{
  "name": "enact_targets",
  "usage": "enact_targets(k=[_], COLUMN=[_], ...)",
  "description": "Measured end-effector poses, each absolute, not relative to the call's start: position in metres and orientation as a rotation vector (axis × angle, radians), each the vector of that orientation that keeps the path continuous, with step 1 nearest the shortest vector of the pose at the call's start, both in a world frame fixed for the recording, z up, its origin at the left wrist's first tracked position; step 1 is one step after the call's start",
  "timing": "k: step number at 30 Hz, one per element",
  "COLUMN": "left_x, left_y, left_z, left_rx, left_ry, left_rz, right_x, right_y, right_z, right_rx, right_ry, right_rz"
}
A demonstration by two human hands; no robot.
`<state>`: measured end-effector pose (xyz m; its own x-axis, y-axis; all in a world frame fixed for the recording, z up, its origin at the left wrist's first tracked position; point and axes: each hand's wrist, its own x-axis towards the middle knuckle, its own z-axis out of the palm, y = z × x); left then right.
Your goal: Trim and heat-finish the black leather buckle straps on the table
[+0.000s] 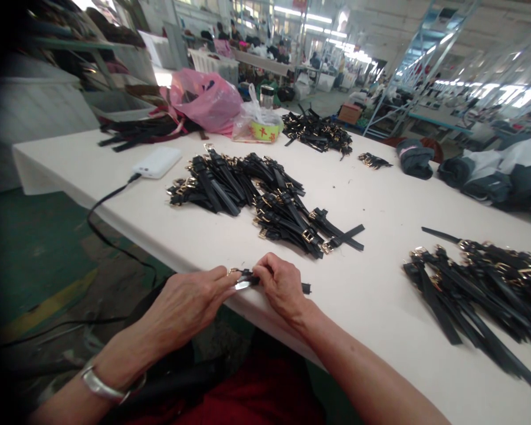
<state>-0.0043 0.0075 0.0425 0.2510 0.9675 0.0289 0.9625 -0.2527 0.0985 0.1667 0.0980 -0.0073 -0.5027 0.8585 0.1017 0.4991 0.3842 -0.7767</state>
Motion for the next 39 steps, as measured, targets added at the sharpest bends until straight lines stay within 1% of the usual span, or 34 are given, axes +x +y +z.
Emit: enact_targets(k=[14,26,33,35,39], left_x=[-0.005,-0.004,-0.008,-0.013,-0.028], left_y=[0.006,0.004,-0.002,-0.007,-0.018], left_z=[0.022,0.020,0.016,0.014,0.008], left_rx=[2.578,2.556,2.551,2.506,2.270], left_ry=[1.888,1.882,1.877,1.875,1.944], left_rz=[0.197,0.191,0.233,0.293,0.531], right_x=[0.166,0.165,0.166,0.169,0.177], right_y=[0.100,0.101,0.101,0.100,0.095], right_z=[-0.010,-0.009,-0.004,0.001,0.021], right_rx=[-1.142,-1.156,-1.128,-1.085,-0.984], right_ry=[-2.123,-2.097,-2.048,-2.043,-2.179], right_rz=[1.032,1.076,1.172,1.188,1.055])
